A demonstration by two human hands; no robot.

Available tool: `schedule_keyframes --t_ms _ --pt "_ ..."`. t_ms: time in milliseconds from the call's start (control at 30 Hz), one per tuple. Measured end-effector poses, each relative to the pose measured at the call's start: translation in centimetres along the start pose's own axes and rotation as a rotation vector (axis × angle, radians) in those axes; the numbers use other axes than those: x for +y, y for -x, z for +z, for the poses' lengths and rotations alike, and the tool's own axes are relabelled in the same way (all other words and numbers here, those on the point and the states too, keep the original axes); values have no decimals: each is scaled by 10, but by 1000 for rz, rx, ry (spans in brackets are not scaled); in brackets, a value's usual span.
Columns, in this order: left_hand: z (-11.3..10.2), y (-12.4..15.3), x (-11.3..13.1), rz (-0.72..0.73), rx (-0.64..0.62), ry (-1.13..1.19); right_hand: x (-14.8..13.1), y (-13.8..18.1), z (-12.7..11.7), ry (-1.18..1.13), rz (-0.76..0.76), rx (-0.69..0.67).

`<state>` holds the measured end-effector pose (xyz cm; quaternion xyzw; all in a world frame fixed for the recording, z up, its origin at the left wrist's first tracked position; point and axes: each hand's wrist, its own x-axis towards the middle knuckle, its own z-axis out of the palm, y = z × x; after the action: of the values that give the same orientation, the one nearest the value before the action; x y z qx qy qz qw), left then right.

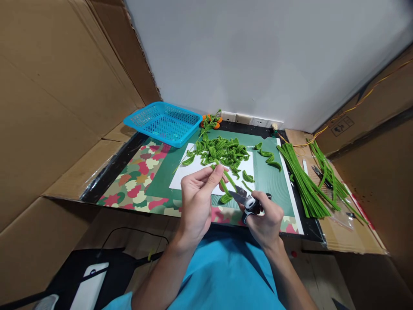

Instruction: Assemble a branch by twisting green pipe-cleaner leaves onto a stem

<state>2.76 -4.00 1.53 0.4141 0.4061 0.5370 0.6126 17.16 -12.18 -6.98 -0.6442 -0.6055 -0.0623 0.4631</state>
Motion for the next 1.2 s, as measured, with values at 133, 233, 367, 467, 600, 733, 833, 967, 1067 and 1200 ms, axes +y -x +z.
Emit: schedule_keyframes --t_ms 133,233,367,467,600,733,833,967,1067,1200 --pt "1 0 0 -23 -12 19 2 2 1 29 -12 14" --pt "-1 -3 -3 -33 -12 23 4 4 3 32 -6 10" --pt "-7 -11 -13 16 -70 14 5 4 3 -73 137 2" --pt "-15 -21 -24 48 -102 -59 5 -3 -2 -282 359 -12" --pt "-29 -35 -41 82 -120 -230 13 -13 -14 -391 457 -62" --pt "-43 -47 -58 42 -117 -316 30 -14 -24 -283 467 -83" --pt "-50 -53 -67 -4 -125 -325 45 -15 -30 -152 457 -111" --pt "-54 -56 -69 -25 -136 -341 62 -19 -38 69 457 -213" --pt "-56 -56 -67 -39 -162 -360 71 -20 -41 175 446 -276" --pt "-59 -55 -65 -65 -211 -362 74 -19 -41 222 407 -250"
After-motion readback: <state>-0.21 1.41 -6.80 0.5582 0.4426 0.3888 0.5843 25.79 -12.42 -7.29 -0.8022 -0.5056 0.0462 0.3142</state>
